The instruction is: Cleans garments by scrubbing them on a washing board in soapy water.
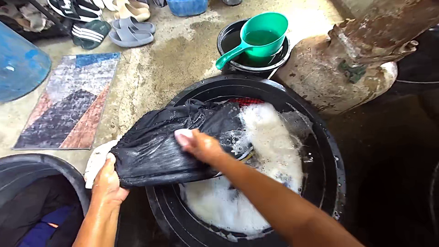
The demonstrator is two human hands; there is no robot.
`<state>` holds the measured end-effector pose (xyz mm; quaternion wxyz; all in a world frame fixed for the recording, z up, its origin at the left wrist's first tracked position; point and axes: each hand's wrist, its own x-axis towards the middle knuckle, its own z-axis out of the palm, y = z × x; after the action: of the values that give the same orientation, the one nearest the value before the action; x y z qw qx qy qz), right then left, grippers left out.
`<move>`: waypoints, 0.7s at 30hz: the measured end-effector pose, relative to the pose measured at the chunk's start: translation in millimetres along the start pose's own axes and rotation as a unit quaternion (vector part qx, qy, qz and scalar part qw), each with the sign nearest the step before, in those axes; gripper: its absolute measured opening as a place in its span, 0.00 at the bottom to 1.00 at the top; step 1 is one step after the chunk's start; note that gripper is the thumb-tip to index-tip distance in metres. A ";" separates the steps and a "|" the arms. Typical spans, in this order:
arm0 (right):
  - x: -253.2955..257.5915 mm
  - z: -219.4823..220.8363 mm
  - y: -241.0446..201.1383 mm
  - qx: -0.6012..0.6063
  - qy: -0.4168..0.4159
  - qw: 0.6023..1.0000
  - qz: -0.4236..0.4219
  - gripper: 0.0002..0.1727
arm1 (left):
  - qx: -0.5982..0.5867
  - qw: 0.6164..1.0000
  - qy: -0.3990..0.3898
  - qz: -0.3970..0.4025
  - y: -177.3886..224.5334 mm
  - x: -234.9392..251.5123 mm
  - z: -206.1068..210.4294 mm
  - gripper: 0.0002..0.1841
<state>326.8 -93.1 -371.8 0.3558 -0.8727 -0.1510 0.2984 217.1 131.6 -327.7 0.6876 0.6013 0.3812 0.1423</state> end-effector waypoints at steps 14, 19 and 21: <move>-40.3 -41.6 149.0 -0.056 0.103 0.962 0.245 0.35 | 0.081 0.984 -0.136 -0.081 25.3 3.1 5.6 0.16; -46.4 -28.9 139.6 -0.123 0.085 0.957 0.250 0.29 | 0.138 0.989 -0.037 -0.034 17.8 7.6 21.0 0.21; -54.6 -43.1 144.7 -0.118 0.088 0.964 0.220 0.33 | 0.070 0.997 -0.025 0.008 21.9 0.7 23.2 0.14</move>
<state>318.9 -243.4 -427.6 0.1877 -0.9430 0.0425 0.2716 239.4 120.6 -307.8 0.6519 0.6542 0.3685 0.1058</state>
